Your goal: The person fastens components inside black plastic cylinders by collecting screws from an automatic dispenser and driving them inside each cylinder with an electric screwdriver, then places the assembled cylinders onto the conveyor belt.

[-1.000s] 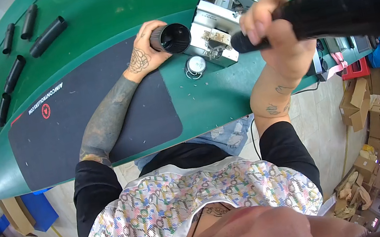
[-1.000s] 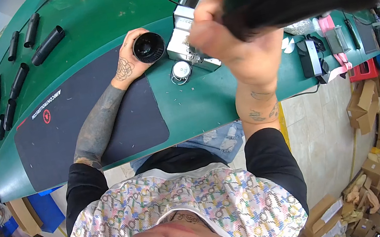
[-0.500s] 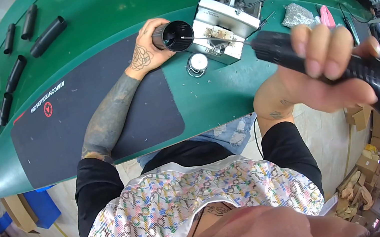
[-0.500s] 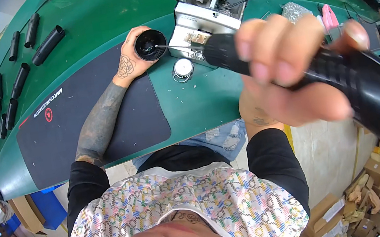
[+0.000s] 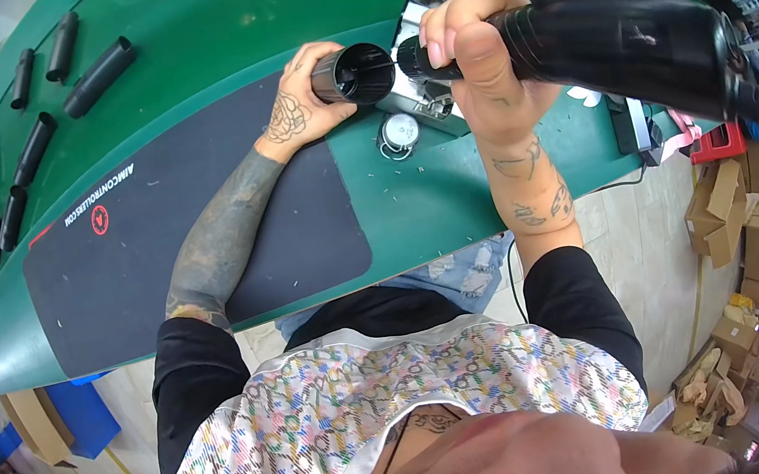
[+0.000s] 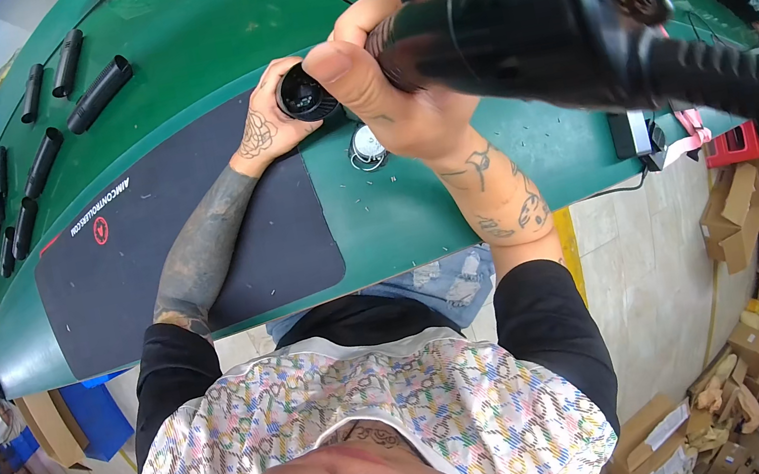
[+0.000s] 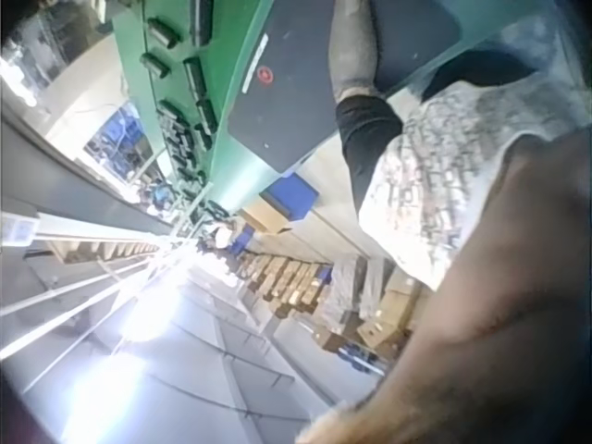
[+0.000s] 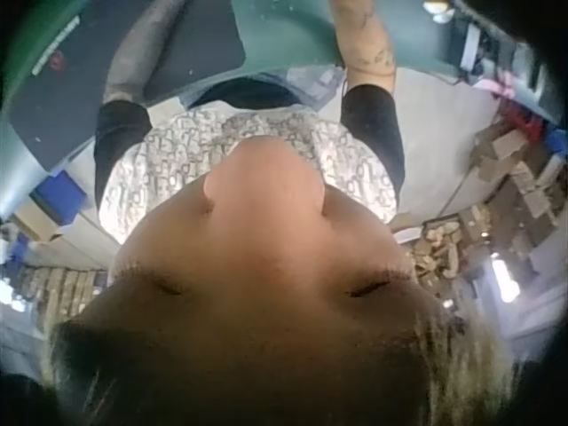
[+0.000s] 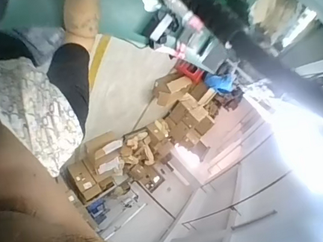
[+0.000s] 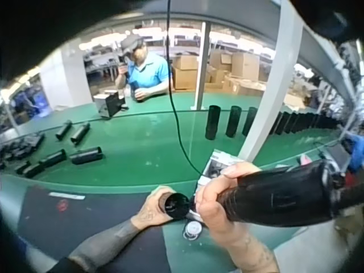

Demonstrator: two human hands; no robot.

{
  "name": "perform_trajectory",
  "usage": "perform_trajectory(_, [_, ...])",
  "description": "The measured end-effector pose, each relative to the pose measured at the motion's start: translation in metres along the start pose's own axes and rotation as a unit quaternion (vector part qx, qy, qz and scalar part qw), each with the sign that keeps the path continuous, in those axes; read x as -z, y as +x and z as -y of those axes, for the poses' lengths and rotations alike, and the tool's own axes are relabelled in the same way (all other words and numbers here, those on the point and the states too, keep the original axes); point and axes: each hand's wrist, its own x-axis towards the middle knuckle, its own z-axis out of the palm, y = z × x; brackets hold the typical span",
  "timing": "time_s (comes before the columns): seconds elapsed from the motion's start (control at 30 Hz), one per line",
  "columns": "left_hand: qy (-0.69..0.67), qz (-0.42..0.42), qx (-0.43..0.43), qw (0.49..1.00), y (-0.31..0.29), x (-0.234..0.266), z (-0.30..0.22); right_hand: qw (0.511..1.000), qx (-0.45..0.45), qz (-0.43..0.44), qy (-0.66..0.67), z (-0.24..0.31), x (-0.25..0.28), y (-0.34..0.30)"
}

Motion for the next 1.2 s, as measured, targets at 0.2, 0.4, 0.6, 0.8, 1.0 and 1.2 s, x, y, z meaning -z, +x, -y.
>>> perform_trajectory(0.2, [-0.036,0.003,0.005,0.999,0.003,0.002,0.004,1.000,-0.001,-0.016,0.008,-0.008,-0.004,0.001])
perform_trajectory(0.4, [-0.030,-0.003,-0.003,1.000,0.001,-0.005,0.007,0.999,-0.017,-0.010,0.029,-0.007,0.001,-0.001])
perform_trajectory(0.6, [-0.107,-0.053,0.090,0.989,-0.003,-0.006,0.006,0.979,0.036,-0.012,0.200,0.035,0.030,0.006])
perform_trajectory(0.8, [-0.108,-0.061,0.101,0.987,-0.008,-0.002,0.012,0.985,0.027,0.040,0.164,0.074,0.058,0.004])
perform_trajectory(1.0, [-0.007,-0.047,-0.009,0.999,0.003,-0.007,0.011,0.996,-0.081,-0.016,-0.034,0.050,0.044,0.008])
perform_trajectory(1.2, [0.082,-0.046,-0.073,0.993,-0.002,0.006,0.014,0.955,-0.180,0.059,0.227,0.043,0.036,0.014])
